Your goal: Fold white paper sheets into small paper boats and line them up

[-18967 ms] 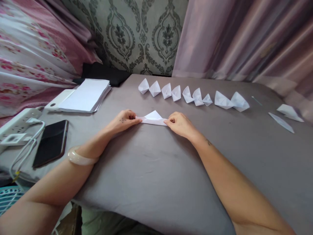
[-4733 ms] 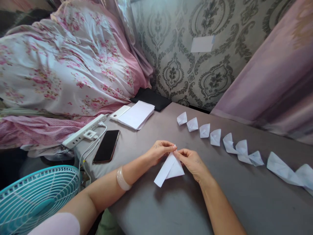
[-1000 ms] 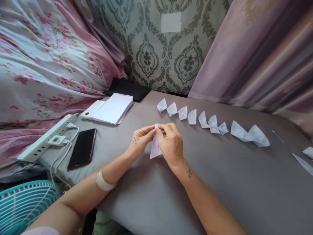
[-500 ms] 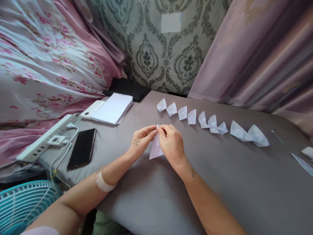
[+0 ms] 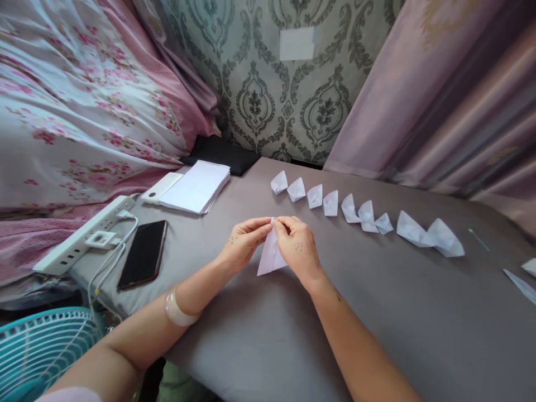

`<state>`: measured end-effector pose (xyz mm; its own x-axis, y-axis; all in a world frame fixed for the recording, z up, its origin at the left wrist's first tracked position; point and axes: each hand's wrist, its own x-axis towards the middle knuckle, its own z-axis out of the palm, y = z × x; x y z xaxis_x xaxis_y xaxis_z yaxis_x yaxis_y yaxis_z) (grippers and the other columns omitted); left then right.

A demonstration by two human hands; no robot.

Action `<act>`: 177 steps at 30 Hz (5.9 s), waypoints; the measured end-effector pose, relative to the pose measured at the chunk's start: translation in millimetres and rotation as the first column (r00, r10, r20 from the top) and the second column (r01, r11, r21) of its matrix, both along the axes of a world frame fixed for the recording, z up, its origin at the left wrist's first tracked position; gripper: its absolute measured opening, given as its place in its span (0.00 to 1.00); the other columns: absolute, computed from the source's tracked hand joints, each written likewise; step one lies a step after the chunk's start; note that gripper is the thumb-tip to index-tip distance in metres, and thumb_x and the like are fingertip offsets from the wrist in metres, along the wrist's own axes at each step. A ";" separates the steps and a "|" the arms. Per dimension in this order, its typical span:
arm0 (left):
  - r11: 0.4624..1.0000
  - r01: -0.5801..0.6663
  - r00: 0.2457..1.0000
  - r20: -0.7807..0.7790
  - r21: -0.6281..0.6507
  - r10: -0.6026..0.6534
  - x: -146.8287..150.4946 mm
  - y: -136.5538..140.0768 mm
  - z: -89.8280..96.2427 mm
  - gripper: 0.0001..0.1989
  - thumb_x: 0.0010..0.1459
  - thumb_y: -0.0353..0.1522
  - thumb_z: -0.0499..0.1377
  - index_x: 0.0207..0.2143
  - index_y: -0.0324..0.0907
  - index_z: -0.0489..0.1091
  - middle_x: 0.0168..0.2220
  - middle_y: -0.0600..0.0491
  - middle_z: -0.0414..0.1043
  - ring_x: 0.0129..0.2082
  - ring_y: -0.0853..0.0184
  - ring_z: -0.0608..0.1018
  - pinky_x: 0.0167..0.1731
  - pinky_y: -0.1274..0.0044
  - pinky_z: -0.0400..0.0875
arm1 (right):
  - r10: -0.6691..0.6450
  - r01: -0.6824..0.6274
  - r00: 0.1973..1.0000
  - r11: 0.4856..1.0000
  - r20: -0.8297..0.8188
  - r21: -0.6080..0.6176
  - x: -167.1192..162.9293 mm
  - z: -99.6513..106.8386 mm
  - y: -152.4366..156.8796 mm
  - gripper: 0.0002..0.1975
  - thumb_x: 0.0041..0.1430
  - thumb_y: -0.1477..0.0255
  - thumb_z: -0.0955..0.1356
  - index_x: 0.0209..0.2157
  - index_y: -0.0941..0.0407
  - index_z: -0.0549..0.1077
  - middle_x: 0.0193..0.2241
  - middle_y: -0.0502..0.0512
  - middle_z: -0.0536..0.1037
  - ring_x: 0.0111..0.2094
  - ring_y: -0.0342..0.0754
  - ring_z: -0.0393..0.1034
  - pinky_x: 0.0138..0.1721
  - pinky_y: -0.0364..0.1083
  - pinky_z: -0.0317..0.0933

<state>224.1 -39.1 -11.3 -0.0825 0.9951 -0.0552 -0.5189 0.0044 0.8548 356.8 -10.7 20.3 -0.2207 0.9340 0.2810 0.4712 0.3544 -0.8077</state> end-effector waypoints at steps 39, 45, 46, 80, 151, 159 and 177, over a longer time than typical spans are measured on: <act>0.987 -0.132 0.990 0.028 -0.092 0.135 -8.5 5.1 5.5 0.13 0.42 0.37 0.71 0.27 0.38 0.76 0.26 0.55 0.73 0.26 0.74 0.71 0.29 0.80 0.64 | 0.071 -0.207 0.932 0.910 -0.356 -0.358 -8.6 -11.7 2.6 0.19 0.47 0.58 0.73 0.37 0.56 0.76 0.35 0.58 0.81 0.37 0.51 0.75 0.40 0.49 0.67; 0.988 -0.076 0.995 0.050 -0.131 0.083 -7.1 4.2 5.8 0.14 0.41 0.37 0.72 0.27 0.37 0.76 0.26 0.54 0.74 0.27 0.73 0.73 0.30 0.79 0.65 | 0.019 -0.212 0.888 0.903 -0.459 -0.373 -11.9 -19.4 1.2 0.20 0.45 0.59 0.75 0.36 0.57 0.76 0.30 0.55 0.80 0.31 0.47 0.73 0.34 0.47 0.67; 0.989 -0.061 0.996 0.057 -0.132 0.069 -7.4 3.9 6.3 0.14 0.40 0.36 0.72 0.28 0.37 0.76 0.27 0.53 0.75 0.28 0.73 0.73 0.31 0.79 0.66 | 0.007 -0.197 0.887 0.909 -0.461 -0.367 -11.4 -20.5 1.6 0.20 0.45 0.59 0.75 0.36 0.57 0.76 0.30 0.55 0.79 0.31 0.47 0.73 0.33 0.46 0.67; 0.991 -0.039 0.996 0.073 -0.127 0.049 -13.6 6.9 1.3 0.12 0.40 0.33 0.71 0.28 0.35 0.77 0.27 0.51 0.75 0.28 0.72 0.74 0.34 0.77 0.67 | 0.090 -0.203 0.903 0.951 0.421 0.233 -5.7 0.6 -21.4 0.23 0.60 0.78 0.59 0.55 0.61 0.70 0.39 0.61 0.73 0.40 0.53 0.70 0.41 0.51 0.66; 0.974 -0.161 0.903 -0.376 0.157 0.209 -4.8 3.3 -4.2 0.13 0.55 0.40 0.61 0.26 0.40 0.69 0.23 0.57 0.65 0.24 0.73 0.64 0.26 0.79 0.58 | 0.008 -0.177 0.921 0.899 -0.390 -0.401 -13.5 -33.7 -2.3 0.20 0.49 0.53 0.71 0.30 0.58 0.77 0.26 0.54 0.78 0.25 0.44 0.68 0.28 0.44 0.60; 0.960 -0.154 0.852 -0.461 0.235 0.249 -6.7 5.6 -9.5 0.14 0.57 0.41 0.60 0.26 0.40 0.65 0.21 0.60 0.60 0.21 0.76 0.60 0.23 0.81 0.55 | 0.052 -0.155 0.955 0.927 -0.290 -0.342 -13.1 -36.6 -2.0 0.22 0.52 0.51 0.69 0.29 0.58 0.75 0.23 0.51 0.75 0.24 0.43 0.65 0.25 0.43 0.56; 0.975 0.200 0.979 -0.013 -0.096 -0.203 -11.6 5.2 -2.6 0.17 0.47 0.39 0.69 0.32 0.36 0.70 0.27 0.56 0.68 0.24 0.77 0.69 0.26 0.82 0.62 | -0.173 -0.389 0.675 0.743 -0.717 -0.545 -1.9 -34.5 21.4 0.20 0.40 0.57 0.78 0.29 0.55 0.73 0.20 0.46 0.76 0.21 0.43 0.70 0.27 0.44 0.64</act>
<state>212.6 -33.9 -13.9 0.1169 0.9818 -0.1495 -0.4798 0.1877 0.8571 354.9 10.7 -14.1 -0.3356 0.9138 -0.2288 -0.3267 -0.3407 -0.8816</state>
